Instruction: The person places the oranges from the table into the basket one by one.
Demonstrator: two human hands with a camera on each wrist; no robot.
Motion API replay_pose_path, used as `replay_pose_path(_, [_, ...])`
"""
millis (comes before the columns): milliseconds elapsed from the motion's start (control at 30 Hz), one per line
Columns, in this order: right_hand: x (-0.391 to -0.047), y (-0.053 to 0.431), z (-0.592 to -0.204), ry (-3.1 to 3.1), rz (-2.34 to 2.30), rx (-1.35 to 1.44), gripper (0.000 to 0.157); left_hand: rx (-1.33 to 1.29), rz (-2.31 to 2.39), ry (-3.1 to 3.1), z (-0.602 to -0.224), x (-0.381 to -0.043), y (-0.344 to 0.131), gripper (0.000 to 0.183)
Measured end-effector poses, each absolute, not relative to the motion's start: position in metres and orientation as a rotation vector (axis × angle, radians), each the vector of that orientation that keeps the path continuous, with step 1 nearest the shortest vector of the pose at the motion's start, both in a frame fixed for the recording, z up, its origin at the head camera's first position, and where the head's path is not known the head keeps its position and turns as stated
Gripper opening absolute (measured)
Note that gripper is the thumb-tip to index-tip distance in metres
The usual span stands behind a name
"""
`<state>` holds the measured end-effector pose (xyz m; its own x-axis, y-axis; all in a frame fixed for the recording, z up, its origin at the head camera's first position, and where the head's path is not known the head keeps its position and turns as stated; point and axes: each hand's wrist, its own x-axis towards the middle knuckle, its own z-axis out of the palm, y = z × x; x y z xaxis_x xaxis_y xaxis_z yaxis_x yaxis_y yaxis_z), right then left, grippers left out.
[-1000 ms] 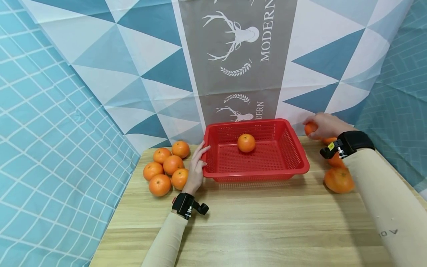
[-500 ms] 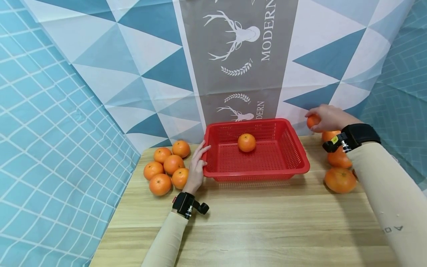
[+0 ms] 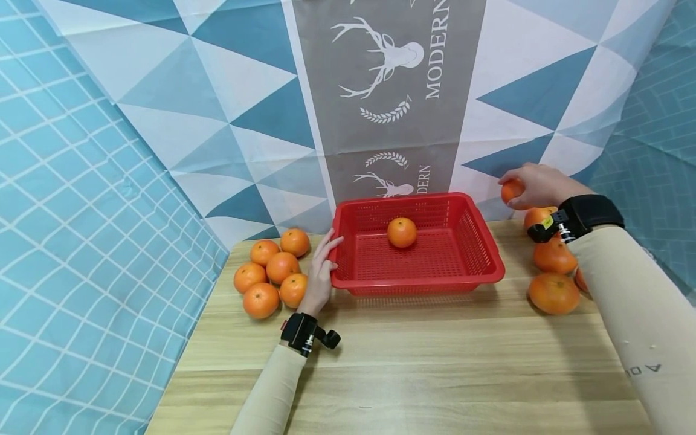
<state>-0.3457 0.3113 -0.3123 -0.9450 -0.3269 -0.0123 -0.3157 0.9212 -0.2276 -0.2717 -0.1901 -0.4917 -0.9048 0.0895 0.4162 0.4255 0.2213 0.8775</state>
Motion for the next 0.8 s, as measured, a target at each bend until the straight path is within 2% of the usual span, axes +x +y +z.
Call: replay_pose_path(800, [-0.347, 0.281, -0.315, 3.011, -0.434, -0.532, 0.059, -0.468, -1.741, -2.239, -0.488, -0.269, -0.189, 0.07])
